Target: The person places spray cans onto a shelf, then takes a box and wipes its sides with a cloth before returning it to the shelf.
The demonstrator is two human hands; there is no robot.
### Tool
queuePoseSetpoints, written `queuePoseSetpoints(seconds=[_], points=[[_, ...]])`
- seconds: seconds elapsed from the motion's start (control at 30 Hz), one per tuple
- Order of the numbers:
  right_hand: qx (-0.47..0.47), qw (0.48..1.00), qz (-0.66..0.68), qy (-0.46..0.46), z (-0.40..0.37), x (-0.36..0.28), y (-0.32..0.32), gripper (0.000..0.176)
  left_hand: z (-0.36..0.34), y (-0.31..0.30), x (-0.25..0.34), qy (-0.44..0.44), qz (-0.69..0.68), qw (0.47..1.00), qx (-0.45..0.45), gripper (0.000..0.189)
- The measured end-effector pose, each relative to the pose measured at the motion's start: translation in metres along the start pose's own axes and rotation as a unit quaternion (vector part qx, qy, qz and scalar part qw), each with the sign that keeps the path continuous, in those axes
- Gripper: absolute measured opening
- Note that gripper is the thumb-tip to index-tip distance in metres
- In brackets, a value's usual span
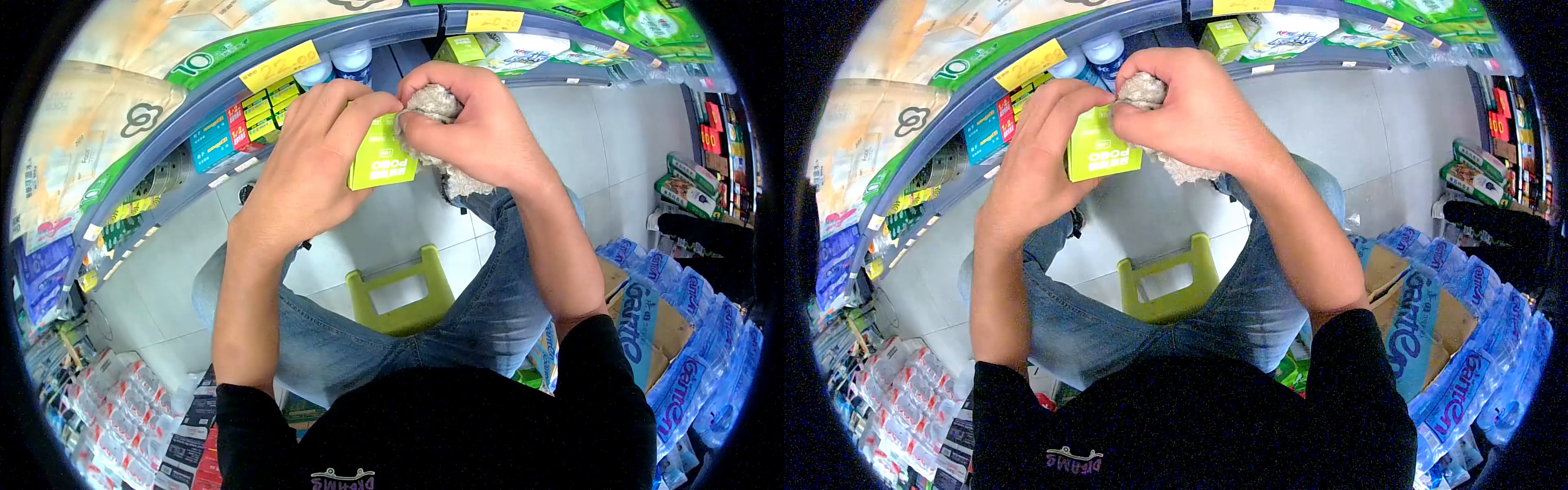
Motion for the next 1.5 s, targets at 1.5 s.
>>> queuePoseSetpoints(seconds=[1.5], points=[[0.045, 0.978, -0.153, -0.135, 0.001, -0.018, 0.003, 0.018, -0.004, 0.013, -0.008, -0.036, -0.067, 0.995, -0.067, 0.072]])
Point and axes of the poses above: each hand's wrist, its own z-axis towards the middle knuckle, its own y-axis out of the palm, x = y × z, the point moved 10 cm from there along z, towards the middle knuckle, and after that the axes turned 6 degrees about z, right-handed, at the moved point
